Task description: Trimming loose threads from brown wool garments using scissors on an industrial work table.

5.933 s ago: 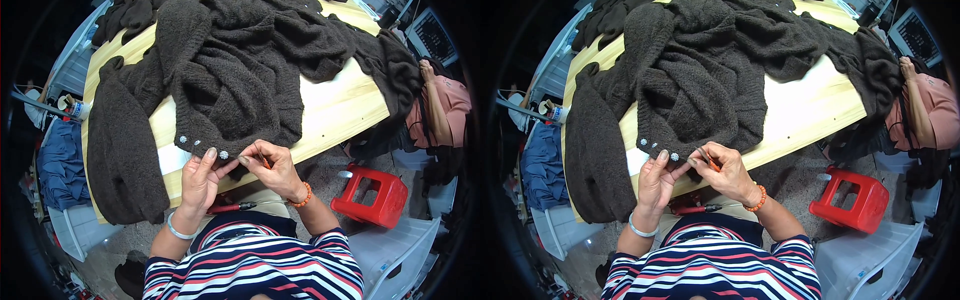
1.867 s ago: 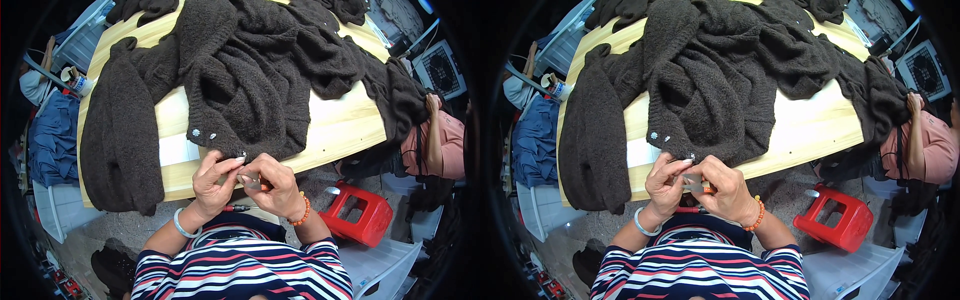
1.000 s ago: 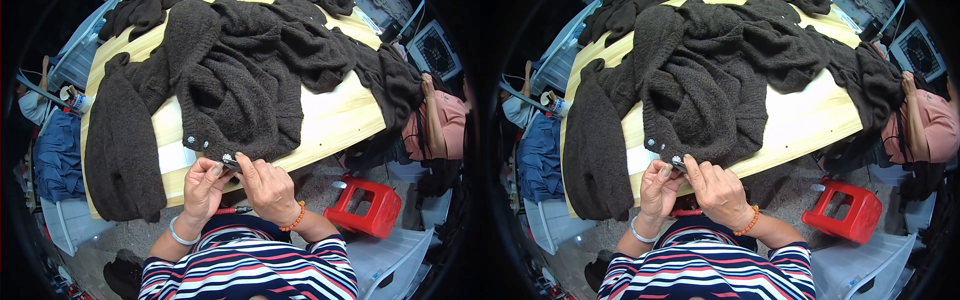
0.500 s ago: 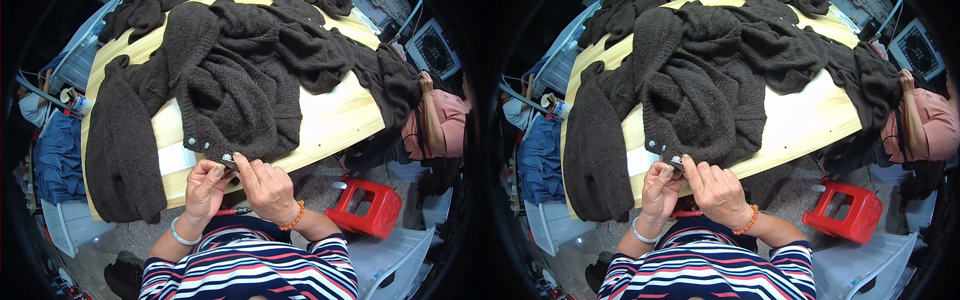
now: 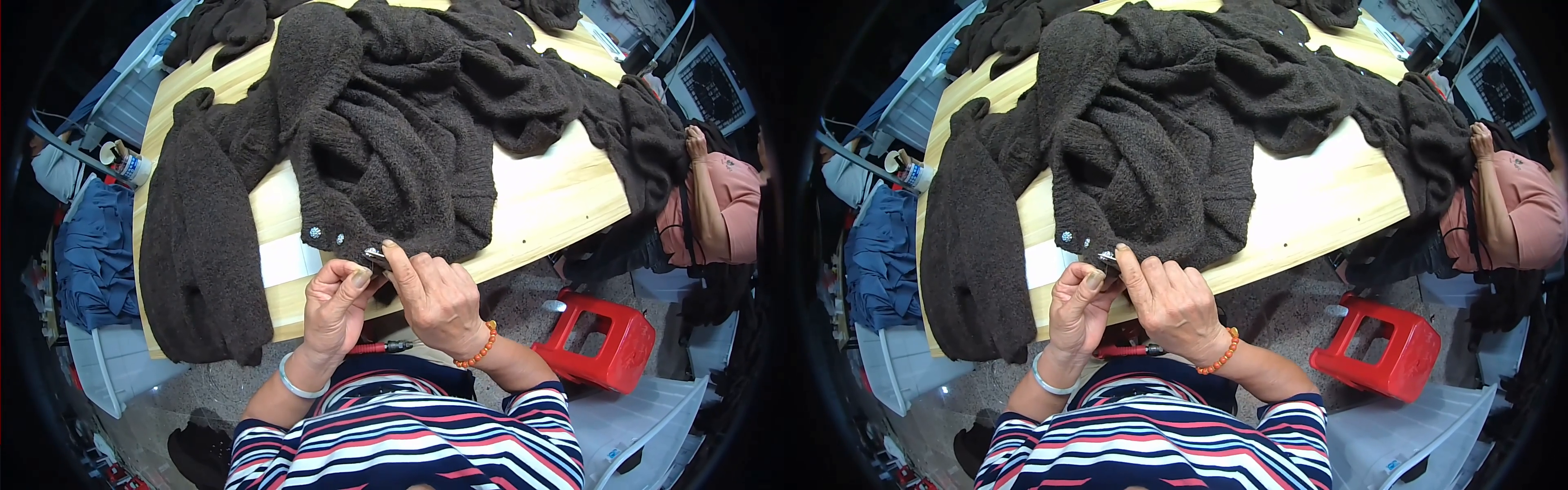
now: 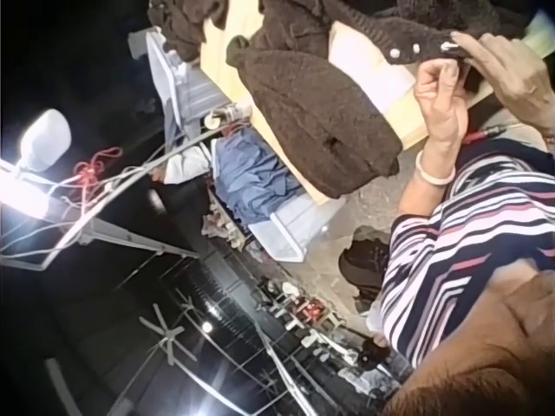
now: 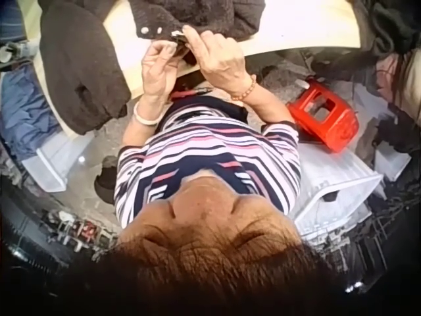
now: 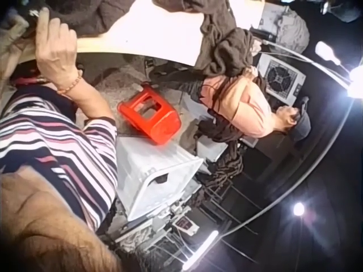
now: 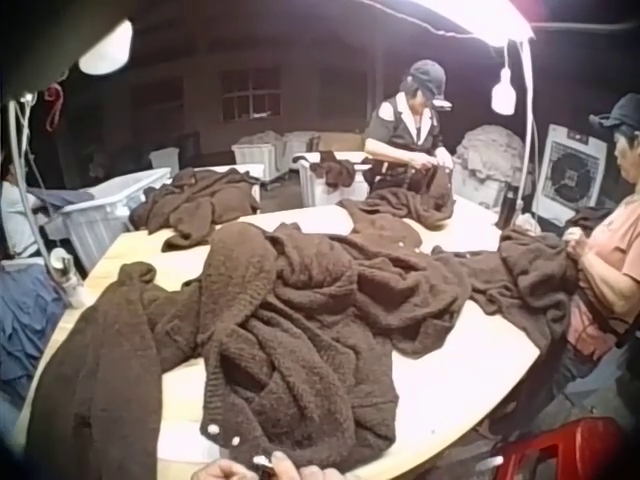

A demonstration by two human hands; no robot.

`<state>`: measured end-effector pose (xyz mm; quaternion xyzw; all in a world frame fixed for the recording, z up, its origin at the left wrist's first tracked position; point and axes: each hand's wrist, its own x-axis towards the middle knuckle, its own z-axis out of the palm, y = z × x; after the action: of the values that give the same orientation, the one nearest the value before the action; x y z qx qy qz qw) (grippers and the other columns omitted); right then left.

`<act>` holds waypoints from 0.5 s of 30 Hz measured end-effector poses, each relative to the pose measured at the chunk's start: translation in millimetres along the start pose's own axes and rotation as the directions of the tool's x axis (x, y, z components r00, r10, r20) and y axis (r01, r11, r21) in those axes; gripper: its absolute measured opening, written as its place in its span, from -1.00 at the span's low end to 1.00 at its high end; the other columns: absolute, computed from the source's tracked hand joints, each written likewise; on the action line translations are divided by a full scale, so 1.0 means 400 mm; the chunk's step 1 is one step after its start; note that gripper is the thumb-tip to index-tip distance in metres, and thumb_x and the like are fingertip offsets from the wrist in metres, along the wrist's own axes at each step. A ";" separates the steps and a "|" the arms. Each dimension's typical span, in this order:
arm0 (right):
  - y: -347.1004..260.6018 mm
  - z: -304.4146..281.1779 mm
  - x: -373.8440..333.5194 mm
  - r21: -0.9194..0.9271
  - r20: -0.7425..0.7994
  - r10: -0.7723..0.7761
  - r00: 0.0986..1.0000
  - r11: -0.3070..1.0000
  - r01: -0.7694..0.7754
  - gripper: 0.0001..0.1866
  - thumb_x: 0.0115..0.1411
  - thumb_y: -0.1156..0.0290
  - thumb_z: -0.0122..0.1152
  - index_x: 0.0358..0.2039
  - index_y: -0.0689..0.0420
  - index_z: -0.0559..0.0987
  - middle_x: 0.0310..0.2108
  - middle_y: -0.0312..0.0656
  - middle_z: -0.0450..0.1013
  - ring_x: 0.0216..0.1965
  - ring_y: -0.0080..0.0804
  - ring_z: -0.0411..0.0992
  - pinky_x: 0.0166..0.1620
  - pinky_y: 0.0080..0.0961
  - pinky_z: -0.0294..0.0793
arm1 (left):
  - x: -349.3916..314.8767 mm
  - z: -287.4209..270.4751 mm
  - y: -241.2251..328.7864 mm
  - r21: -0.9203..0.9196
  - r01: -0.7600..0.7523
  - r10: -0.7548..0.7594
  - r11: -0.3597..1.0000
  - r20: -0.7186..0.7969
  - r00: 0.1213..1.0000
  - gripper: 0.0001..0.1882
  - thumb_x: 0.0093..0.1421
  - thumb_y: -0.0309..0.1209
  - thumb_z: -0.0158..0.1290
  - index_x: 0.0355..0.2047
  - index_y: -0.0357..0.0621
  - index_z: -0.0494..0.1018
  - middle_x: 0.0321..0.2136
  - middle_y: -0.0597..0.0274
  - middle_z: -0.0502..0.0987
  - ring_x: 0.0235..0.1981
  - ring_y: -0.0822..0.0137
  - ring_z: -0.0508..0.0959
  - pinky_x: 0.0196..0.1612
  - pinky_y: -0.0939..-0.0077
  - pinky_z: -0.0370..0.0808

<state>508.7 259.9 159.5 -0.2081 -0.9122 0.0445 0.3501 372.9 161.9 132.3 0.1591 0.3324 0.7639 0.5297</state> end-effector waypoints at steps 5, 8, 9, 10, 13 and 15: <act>0.018 0.009 0.007 -0.002 -0.037 -0.046 0.998 0.999 0.046 -0.52 0.08 0.47 0.23 0.06 0.23 0.51 -0.56 -0.31 0.31 -0.63 -0.50 0.26 -0.58 -0.51 0.14 | 0.004 0.014 0.014 -0.046 0.024 -0.023 0.999 0.023 0.999 -0.94 0.29 -0.55 0.04 -0.24 -0.18 0.47 -0.25 0.19 0.58 -0.15 0.35 0.58 0.12 0.25 0.49; 0.027 0.007 0.011 -0.015 -0.066 -0.079 0.995 0.997 0.078 -0.52 0.06 0.47 0.22 0.05 0.22 0.52 -0.55 -0.31 0.34 -0.62 -0.51 0.25 -0.58 -0.51 0.13 | 0.005 0.022 0.018 -0.058 0.031 -0.029 0.998 0.032 0.999 -0.94 0.29 -0.55 0.03 -0.24 -0.18 0.47 -0.24 0.18 0.58 -0.15 0.34 0.58 0.12 0.24 0.49; 0.029 0.005 0.014 -0.027 -0.069 -0.092 0.993 0.996 0.090 -0.51 0.04 0.48 0.21 0.05 0.21 0.53 -0.54 -0.32 0.35 -0.62 -0.52 0.25 -0.58 -0.51 0.13 | 0.004 0.022 0.020 -0.067 0.030 -0.027 0.997 0.040 0.999 -0.94 0.29 -0.55 0.03 -0.24 -0.18 0.47 -0.24 0.18 0.58 -0.14 0.33 0.58 0.12 0.23 0.49; 0.030 0.003 0.018 -0.024 -0.068 -0.098 0.993 0.995 0.096 -0.51 0.04 0.48 0.21 0.05 0.21 0.53 -0.54 -0.32 0.35 -0.62 -0.52 0.25 -0.58 -0.51 0.13 | 0.004 0.021 0.020 -0.068 0.024 -0.021 0.997 0.037 0.999 -0.94 0.29 -0.55 0.03 -0.24 -0.18 0.47 -0.24 0.18 0.58 -0.14 0.33 0.58 0.12 0.23 0.49; 0.034 0.001 0.022 -0.041 -0.048 -0.118 0.992 0.992 0.116 -0.51 0.04 0.48 0.19 0.05 0.19 0.53 -0.55 -0.33 0.34 -0.63 -0.53 0.25 -0.58 -0.52 0.12 | 0.006 0.015 0.016 -0.065 0.021 -0.019 0.998 0.024 1.000 -0.93 0.29 -0.55 0.03 -0.23 -0.19 0.47 -0.23 0.17 0.58 -0.14 0.32 0.58 0.12 0.21 0.49; 0.037 -0.003 0.024 -0.041 -0.014 -0.125 0.992 0.991 0.125 -0.52 0.06 0.50 0.19 0.06 0.18 0.53 -0.54 -0.32 0.35 -0.64 -0.54 0.24 -0.58 -0.52 0.09 | 0.008 0.016 0.015 -0.060 0.016 -0.014 0.998 0.028 1.000 -0.93 0.28 -0.55 0.04 -0.23 -0.19 0.47 -0.24 0.17 0.58 -0.14 0.32 0.58 0.12 0.20 0.49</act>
<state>508.3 277.3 162.9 -0.1579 -0.9212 0.0024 0.3557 371.2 165.7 140.7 0.1509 0.3031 0.7674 0.5444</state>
